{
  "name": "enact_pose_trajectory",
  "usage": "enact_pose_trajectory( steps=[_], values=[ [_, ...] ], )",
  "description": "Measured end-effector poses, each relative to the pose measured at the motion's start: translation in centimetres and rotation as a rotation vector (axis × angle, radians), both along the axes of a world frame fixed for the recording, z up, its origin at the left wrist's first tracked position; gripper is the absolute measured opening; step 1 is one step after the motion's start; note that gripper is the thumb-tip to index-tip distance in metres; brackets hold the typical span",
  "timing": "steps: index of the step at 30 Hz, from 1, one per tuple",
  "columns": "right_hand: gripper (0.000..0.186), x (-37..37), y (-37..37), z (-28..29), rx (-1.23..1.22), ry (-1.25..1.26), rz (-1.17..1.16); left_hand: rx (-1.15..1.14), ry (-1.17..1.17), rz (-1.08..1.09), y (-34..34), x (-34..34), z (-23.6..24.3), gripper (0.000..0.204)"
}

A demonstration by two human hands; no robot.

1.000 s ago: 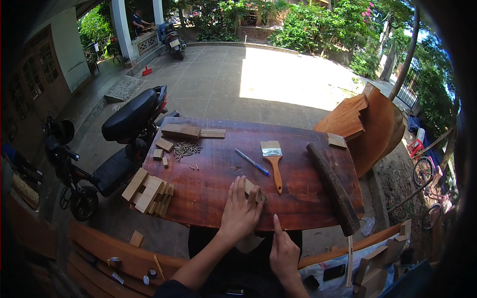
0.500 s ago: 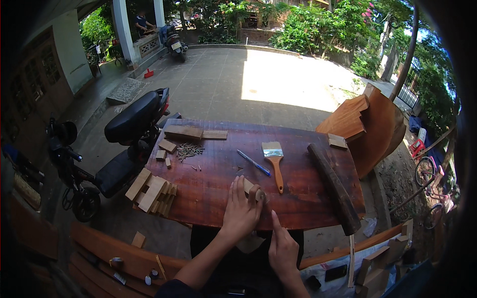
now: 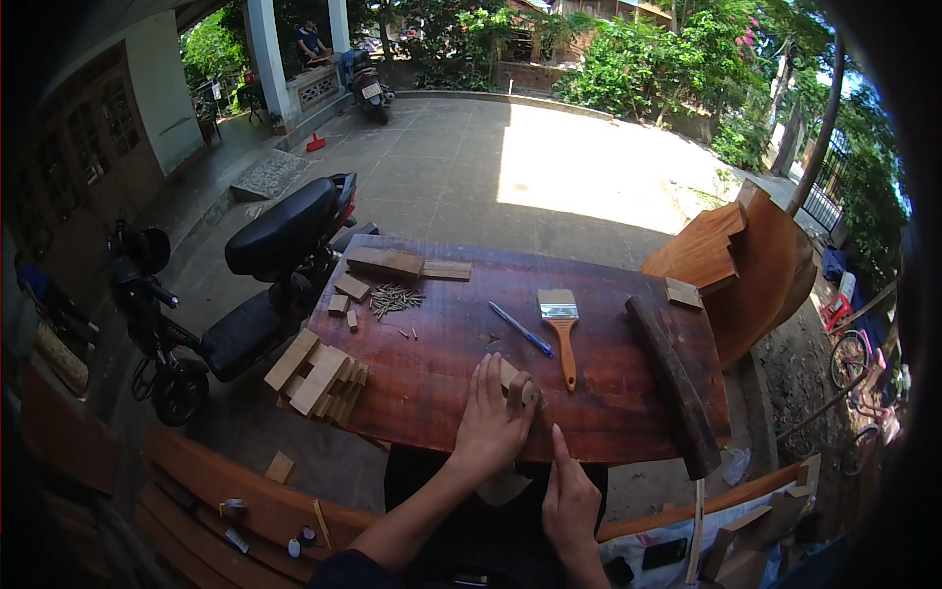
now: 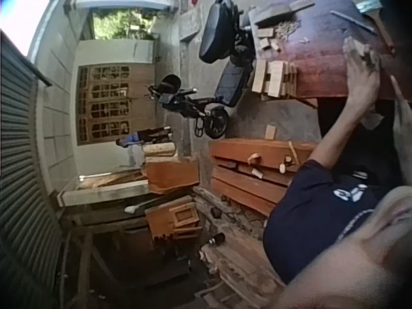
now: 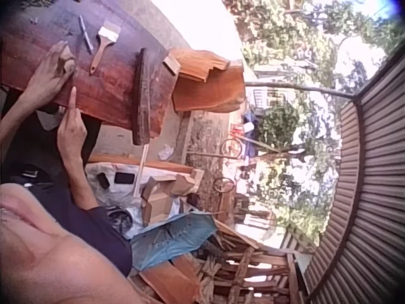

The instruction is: Saw a small wooden block and mark it with a pen.

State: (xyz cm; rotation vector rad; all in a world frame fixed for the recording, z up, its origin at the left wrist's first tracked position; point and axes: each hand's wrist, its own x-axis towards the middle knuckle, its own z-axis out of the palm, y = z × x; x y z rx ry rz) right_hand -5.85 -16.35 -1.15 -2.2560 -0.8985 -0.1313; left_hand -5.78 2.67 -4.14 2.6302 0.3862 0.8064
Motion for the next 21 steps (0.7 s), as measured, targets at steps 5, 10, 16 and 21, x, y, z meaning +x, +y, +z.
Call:
enact_pose_trajectory(
  steps=[5, 10, 16, 21],
  values=[
    [0.065, -1.2, -1.6, 0.9, -0.020, 0.048, -0.034, 0.027, -0.036, -0.041, -0.7, 0.7, -0.4, 0.048],
    [0.055, -1.2, -0.4, 2.4, -0.049, 0.293, -0.095, 0.000, -0.058, -0.043, -0.5, 0.8, -0.7, 0.050],
    [0.060, -0.6, -0.5, 0.5, 0.051, 0.097, -0.040, 0.179, -0.047, -0.039, -0.2, 0.3, -0.1, 0.047],
    [0.058, -1.3, -1.2, 0.3, 0.099, 0.152, -0.044, 0.080, -0.039, -0.046, -0.3, 0.7, -0.6, 0.047]
  ],
)
